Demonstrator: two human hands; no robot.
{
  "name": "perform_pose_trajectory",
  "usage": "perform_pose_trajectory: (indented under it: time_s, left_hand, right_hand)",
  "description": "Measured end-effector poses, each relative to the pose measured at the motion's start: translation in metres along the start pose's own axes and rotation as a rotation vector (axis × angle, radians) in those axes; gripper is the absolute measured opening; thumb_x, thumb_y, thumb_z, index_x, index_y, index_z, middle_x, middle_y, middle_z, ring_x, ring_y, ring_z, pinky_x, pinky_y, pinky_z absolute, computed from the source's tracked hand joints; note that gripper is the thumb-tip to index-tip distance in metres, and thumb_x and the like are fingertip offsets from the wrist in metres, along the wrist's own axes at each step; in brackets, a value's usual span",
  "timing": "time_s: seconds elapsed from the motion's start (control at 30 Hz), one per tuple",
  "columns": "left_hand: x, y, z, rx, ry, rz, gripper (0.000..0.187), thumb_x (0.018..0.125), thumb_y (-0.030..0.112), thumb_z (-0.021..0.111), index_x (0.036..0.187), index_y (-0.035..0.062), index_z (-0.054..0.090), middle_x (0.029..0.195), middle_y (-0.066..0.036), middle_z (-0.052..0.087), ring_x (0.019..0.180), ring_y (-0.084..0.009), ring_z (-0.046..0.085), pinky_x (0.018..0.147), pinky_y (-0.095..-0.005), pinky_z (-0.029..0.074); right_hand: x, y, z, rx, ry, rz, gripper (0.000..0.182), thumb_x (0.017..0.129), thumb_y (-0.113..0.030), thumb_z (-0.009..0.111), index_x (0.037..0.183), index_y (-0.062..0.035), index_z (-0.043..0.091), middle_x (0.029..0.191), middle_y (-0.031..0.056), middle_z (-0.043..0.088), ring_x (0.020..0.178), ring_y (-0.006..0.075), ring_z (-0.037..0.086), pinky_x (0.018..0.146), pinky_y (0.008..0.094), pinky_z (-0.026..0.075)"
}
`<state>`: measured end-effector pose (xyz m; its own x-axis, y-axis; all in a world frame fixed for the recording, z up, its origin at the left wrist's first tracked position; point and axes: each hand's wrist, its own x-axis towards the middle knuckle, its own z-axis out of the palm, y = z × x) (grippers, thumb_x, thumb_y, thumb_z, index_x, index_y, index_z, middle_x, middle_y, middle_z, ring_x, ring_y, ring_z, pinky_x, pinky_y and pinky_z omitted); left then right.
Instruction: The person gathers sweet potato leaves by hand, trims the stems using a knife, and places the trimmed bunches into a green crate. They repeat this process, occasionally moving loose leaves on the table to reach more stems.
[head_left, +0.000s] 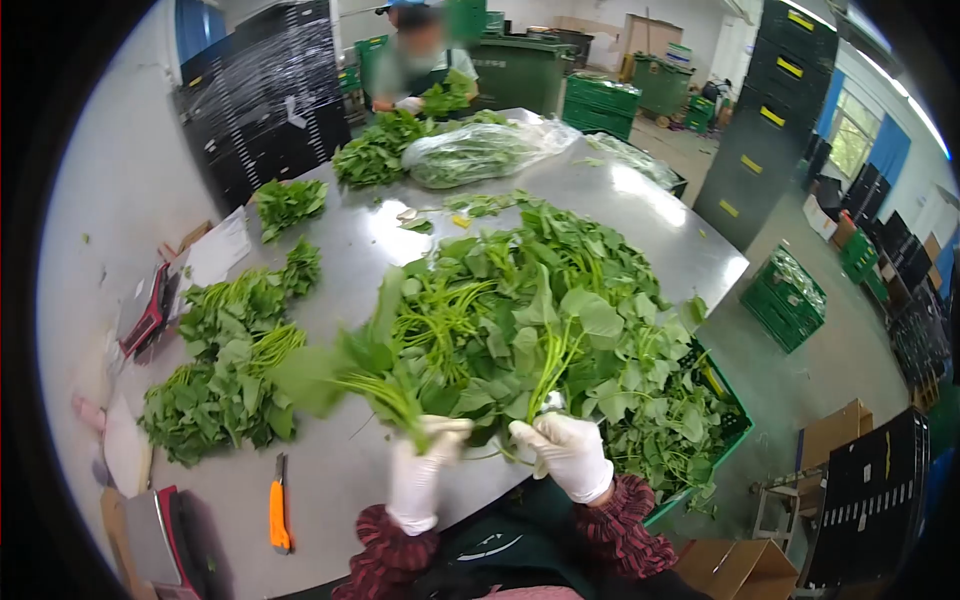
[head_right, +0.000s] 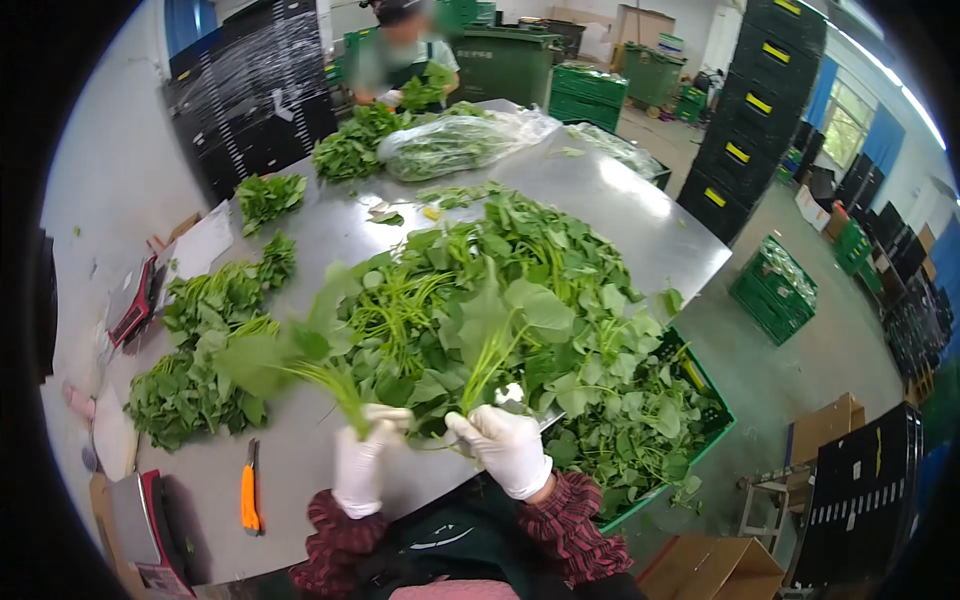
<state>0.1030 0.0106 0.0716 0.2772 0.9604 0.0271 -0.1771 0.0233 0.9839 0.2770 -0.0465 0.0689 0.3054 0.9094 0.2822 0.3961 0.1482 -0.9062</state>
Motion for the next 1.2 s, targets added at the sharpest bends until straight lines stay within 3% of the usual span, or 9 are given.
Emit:
perform_pose_trajectory:
  time_s: [0.13,0.27,0.4,0.5,0.67,0.87,0.97,1.03,1.2]
  left_hand:
    - [-0.013,-0.029,0.014,-0.473,-0.184,-0.353,0.018,0.087,0.02,0.06,0.089,0.0025,0.064,0.08,0.0,0.056,0.062,-0.0041,0.043,0.053,-0.0183,0.032]
    - [-0.011,-0.03,0.002,-0.327,-0.129,-0.255,0.02,0.087,0.021,0.06,0.09,0.0022,0.063,0.077,0.003,0.053,0.062,-0.0038,0.041,0.054,-0.018,0.03]
    - [-0.017,-0.037,-0.001,-0.224,-0.175,-0.202,0.018,0.087,0.019,0.06,0.093,0.0018,0.063,0.076,0.004,0.053,0.065,-0.0042,0.043,0.059,-0.0173,0.033]
    - [-0.02,-0.041,0.0,-0.3,-0.192,-0.264,0.016,0.088,0.017,0.06,0.093,0.0018,0.062,0.076,0.004,0.054,0.068,-0.0039,0.044,0.062,-0.0181,0.036]
    - [-0.023,-0.048,-0.002,-0.292,-0.212,-0.297,0.014,0.088,0.016,0.06,0.091,0.0024,0.061,0.078,0.004,0.054,0.066,-0.0038,0.044,0.062,-0.0182,0.036]
    - [-0.023,-0.05,0.004,-0.431,-0.069,-0.324,0.012,0.088,0.016,0.058,0.091,0.0041,0.06,0.078,0.002,0.055,0.062,-0.0038,0.044,0.056,-0.0172,0.034]
    - [-0.014,-0.037,-0.011,-0.499,0.053,-0.213,0.012,0.091,0.016,0.054,0.091,0.0054,0.058,0.082,0.0,0.057,0.059,-0.0037,0.042,0.053,-0.0163,0.033]
    - [-0.008,-0.032,-0.026,-0.479,0.065,-0.146,0.012,0.091,0.017,0.055,0.092,0.0055,0.059,0.081,0.001,0.057,0.059,-0.0034,0.043,0.052,-0.0157,0.033]
    - [-0.009,-0.034,-0.019,-0.481,0.09,-0.185,0.01,0.088,0.015,0.06,0.092,0.0054,0.059,0.081,0.002,0.057,0.059,-0.0032,0.044,0.052,-0.0157,0.035]
  right_hand:
    - [0.001,-0.004,0.025,-0.337,-0.05,-0.552,0.032,0.079,-0.023,0.07,0.059,-0.0036,0.054,0.046,0.005,0.048,0.035,0.0128,0.05,0.035,0.0252,0.037]
    - [-0.007,-0.013,0.006,0.066,-0.136,0.26,0.023,0.076,-0.012,0.073,0.064,0.0001,0.059,0.058,0.0024,0.057,0.043,0.0045,0.049,0.037,0.0215,0.036]
    - [0.005,-0.013,0.018,0.281,-0.066,0.192,0.041,0.081,-0.014,0.069,0.115,0.0029,0.054,0.072,-0.0004,0.059,0.054,0.0015,0.048,0.047,0.015,0.037]
    - [0.007,-0.014,0.022,0.641,-0.311,0.558,0.029,0.085,-0.011,0.063,0.11,0.0018,0.053,0.07,0.0016,0.061,0.05,0.004,0.051,0.043,0.0159,0.036]
    - [-0.003,0.0,0.034,0.639,-0.227,0.548,0.013,0.087,-0.011,0.06,0.09,-0.0001,0.054,0.065,0.0025,0.061,0.046,0.0055,0.051,0.042,0.018,0.038]
    - [-0.011,0.006,0.037,-0.305,-0.124,-0.231,0.016,0.083,-0.015,0.063,0.088,-0.0013,0.056,0.066,0.0077,0.06,0.054,0.0162,0.06,0.05,0.0298,0.048]
    - [-0.021,0.011,0.015,0.158,-0.165,0.369,0.012,0.082,-0.01,0.059,0.089,0.0004,0.057,0.069,0.0085,0.062,0.051,0.0135,0.06,0.044,0.0265,0.046]
    - [-0.012,0.034,-0.019,0.782,0.189,0.266,0.016,0.088,-0.015,0.051,0.089,0.0001,0.058,0.073,0.0093,0.064,0.042,0.0067,0.049,0.035,0.0185,0.034]
    - [-0.013,0.02,-0.03,0.248,0.276,0.368,0.018,0.085,-0.016,0.062,0.094,-0.0008,0.057,0.088,0.0114,0.065,0.05,0.0087,0.055,0.041,0.0178,0.041]
